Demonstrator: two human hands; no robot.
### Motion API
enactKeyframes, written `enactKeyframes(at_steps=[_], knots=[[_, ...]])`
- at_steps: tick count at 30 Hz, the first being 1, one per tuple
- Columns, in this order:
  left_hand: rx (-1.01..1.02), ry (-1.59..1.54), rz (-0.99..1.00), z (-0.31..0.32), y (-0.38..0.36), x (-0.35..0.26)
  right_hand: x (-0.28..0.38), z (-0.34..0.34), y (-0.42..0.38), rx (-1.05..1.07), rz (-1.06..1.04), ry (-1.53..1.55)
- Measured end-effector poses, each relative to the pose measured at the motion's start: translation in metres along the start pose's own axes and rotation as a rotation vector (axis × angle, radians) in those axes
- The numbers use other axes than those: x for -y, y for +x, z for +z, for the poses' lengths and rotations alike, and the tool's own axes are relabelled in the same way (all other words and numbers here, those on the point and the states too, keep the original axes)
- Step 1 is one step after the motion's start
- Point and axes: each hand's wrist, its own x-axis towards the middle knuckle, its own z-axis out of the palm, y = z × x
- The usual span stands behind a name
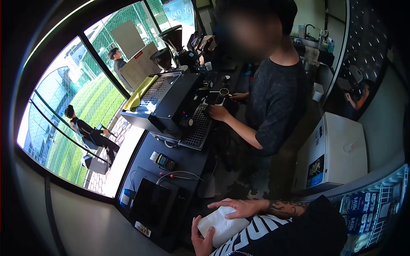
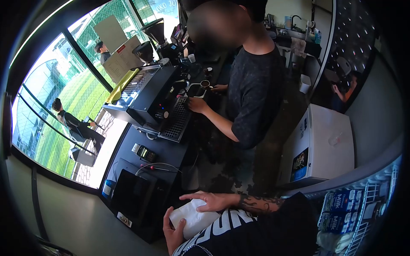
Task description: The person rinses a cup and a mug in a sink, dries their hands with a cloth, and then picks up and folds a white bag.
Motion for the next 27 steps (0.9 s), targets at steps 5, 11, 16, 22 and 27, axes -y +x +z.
enactKeyframes(at_steps=[5, 11, 16, 22, 27], knots=[[0.085, 0.111, -0.059, -0.013, 0.004, 0.011, -0.012, -0.001, -0.003, 0.159, 0.262, 0.013], [0.085, 0.129, -0.136, -0.021, 0.0, 0.019, -0.028, 0.004, -0.006, 0.191, 0.268, 0.07], [0.145, 0.225, -0.114, -0.032, 0.003, 0.019, -0.018, 0.002, -0.009, 0.268, 0.263, 0.05], [0.203, 0.16, -0.13, -0.042, -0.007, 0.009, 0.0, -0.01, -0.004, 0.29, 0.121, -0.024], [0.33, 0.178, -0.301, -0.042, -0.004, 0.019, 0.001, -0.011, -0.007, 0.318, 0.501, 0.206]])
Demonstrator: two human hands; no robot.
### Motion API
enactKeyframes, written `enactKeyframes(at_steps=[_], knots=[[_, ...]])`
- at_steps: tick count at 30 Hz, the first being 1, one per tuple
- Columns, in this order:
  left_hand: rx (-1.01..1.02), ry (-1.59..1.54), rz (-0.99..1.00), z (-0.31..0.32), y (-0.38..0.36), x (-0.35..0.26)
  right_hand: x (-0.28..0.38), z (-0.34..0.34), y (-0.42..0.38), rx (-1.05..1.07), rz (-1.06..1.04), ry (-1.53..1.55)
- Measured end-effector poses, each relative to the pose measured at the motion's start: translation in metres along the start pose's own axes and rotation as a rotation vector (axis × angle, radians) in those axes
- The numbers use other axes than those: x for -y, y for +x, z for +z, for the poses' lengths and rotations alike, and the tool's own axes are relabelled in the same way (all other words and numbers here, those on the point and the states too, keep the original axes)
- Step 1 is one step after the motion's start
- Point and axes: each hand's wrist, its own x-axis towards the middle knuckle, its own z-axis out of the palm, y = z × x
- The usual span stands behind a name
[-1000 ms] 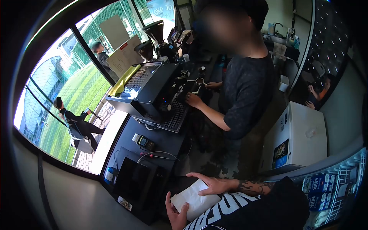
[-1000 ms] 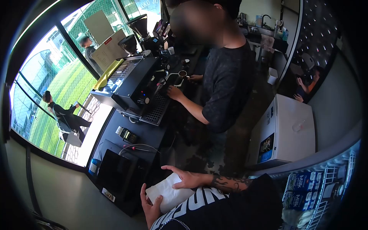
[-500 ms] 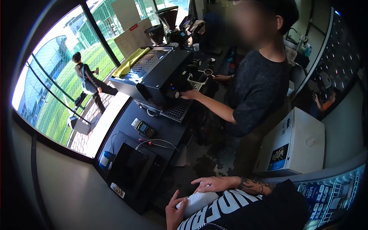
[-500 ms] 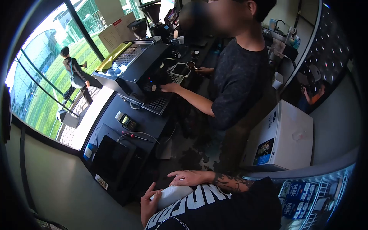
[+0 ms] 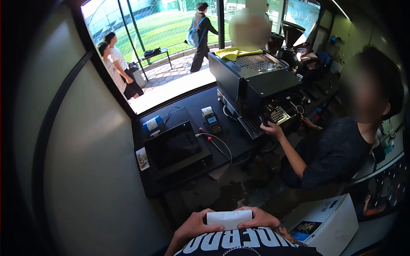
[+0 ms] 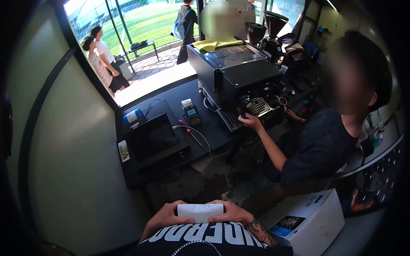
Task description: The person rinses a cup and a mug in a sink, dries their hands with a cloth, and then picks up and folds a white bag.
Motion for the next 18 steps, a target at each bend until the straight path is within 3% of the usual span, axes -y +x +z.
enactKeyframes(at_steps=[2, 5, 7, 9, 12, 18], knots=[[0.013, 0.017, 0.101, 0.0, 0.001, 0.006, -0.005, -0.002, 0.0, -0.029, -0.013, -0.025], [0.006, 0.002, 0.048, 0.005, 0.005, 0.016, -0.01, -0.004, 0.002, -0.041, -0.063, -0.058], [-0.002, -0.028, -0.003, 0.009, 0.005, 0.009, -0.004, -0.009, 0.005, -0.061, 0.027, -0.01], [-0.067, -0.244, 0.063, 0.016, 0.018, 0.023, 0.001, -0.014, 0.011, -0.079, 0.094, -0.004], [-0.116, -0.323, 0.112, 0.019, 0.038, 0.036, -0.002, -0.024, 0.025, -0.193, -0.016, -0.051], [-0.35, -0.584, 0.225, 0.022, 0.077, 0.033, -0.02, -0.022, 0.061, -0.255, -0.374, 0.581]])
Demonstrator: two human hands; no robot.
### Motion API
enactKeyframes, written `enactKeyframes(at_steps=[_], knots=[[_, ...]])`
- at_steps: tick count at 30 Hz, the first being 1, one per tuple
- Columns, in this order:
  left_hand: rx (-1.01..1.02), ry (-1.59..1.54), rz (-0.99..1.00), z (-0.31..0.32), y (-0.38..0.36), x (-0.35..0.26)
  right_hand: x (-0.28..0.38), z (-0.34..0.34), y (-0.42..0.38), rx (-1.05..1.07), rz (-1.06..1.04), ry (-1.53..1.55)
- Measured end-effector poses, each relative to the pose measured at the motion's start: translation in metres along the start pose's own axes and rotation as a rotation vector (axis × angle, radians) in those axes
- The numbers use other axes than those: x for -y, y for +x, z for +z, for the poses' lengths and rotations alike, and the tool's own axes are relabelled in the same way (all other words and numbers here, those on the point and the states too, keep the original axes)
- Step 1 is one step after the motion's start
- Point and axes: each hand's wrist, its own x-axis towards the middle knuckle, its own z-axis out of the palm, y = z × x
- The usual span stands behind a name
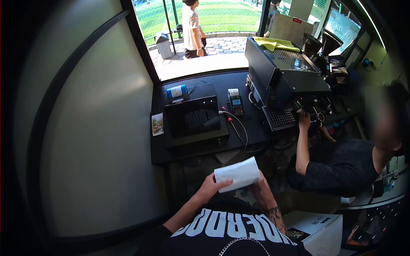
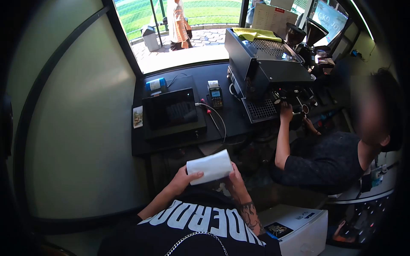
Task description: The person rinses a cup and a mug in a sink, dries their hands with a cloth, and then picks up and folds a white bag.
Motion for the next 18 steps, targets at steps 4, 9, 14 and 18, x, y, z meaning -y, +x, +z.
enactKeyframes(at_steps=[4, 9, 14, 18], knots=[[-0.16, -0.086, 0.025, 0.027, 0.026, 0.029, -0.041, 0.012, 0.017, -0.246, 0.06, 0.175], [-0.185, -0.267, -0.066, 0.045, 0.026, 0.059, -0.059, 0.001, 0.022, -0.34, 0.111, 0.125], [-0.078, -0.343, -0.404, 0.036, 0.027, 0.091, -0.07, -0.024, 0.007, -0.352, 0.378, 0.036], [-0.076, -0.414, -0.526, 0.039, 0.029, 0.12, -0.109, -0.055, 0.0, -0.395, 0.469, 0.2]])
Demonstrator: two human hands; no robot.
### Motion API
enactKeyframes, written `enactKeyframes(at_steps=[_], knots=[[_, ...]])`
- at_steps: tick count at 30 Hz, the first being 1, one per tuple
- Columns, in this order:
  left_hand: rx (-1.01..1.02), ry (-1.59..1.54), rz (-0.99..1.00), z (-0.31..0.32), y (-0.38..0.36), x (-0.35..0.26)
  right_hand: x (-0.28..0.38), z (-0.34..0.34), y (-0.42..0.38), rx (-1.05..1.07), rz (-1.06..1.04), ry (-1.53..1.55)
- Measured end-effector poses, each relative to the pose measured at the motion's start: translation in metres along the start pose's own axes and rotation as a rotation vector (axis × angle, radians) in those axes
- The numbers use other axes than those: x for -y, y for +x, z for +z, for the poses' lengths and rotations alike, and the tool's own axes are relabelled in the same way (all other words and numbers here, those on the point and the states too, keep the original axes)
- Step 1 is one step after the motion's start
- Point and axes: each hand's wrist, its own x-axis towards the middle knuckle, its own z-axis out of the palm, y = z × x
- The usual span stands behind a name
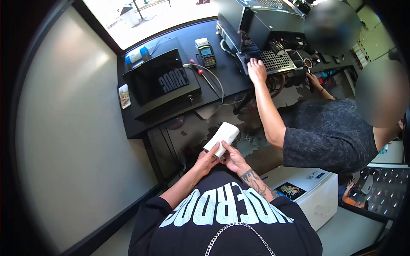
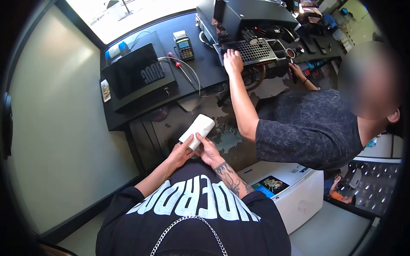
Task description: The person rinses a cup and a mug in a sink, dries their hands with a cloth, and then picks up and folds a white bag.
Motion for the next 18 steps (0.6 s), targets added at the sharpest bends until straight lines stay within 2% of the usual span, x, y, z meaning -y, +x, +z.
enactKeyframes(at_steps=[1, 2, 5, 7, 9, 12, 14, 15, 16, 17, 18], knots=[[0.005, 0.008, -0.013, -0.004, 0.005, 0.008, -0.007, -0.01, 0.006, 0.026, 0.047, 0.124], [0.029, 0.001, -0.068, -0.007, 0.01, 0.013, -0.013, -0.022, 0.015, -0.046, 0.089, 0.164], [0.086, 0.093, -0.188, -0.018, 0.021, 0.026, -0.026, -0.053, 0.027, -0.077, 0.12, 0.237], [0.202, 0.247, -0.316, -0.02, 0.022, 0.027, -0.035, -0.071, 0.031, -0.112, 0.064, 0.308], [0.216, 0.385, -0.353, -0.021, 0.024, 0.019, -0.041, -0.092, 0.032, -0.238, -0.016, 0.205], [0.263, 0.727, -0.293, -0.037, 0.038, 0.002, -0.059, -0.142, 0.04, -0.459, -0.153, -0.011], [0.219, 0.905, -0.136, -0.087, 0.082, 0.017, -0.078, -0.186, 0.043, -0.715, -0.156, -0.061], [0.218, 0.947, -0.173, -0.135, 0.122, 0.029, -0.092, -0.212, 0.045, -0.778, -0.178, -0.029], [0.221, 1.001, -0.211, -0.185, 0.163, 0.04, -0.091, -0.209, 0.027, -0.824, -0.24, 0.0], [0.094, 1.327, -0.313, -0.221, 0.185, 0.04, -0.087, -0.204, 0.005, -0.884, -0.222, 0.035], [0.16, 1.786, -0.069, -0.27, 0.204, 0.041, -0.093, -0.212, -0.008, -0.873, -0.254, 0.086]])
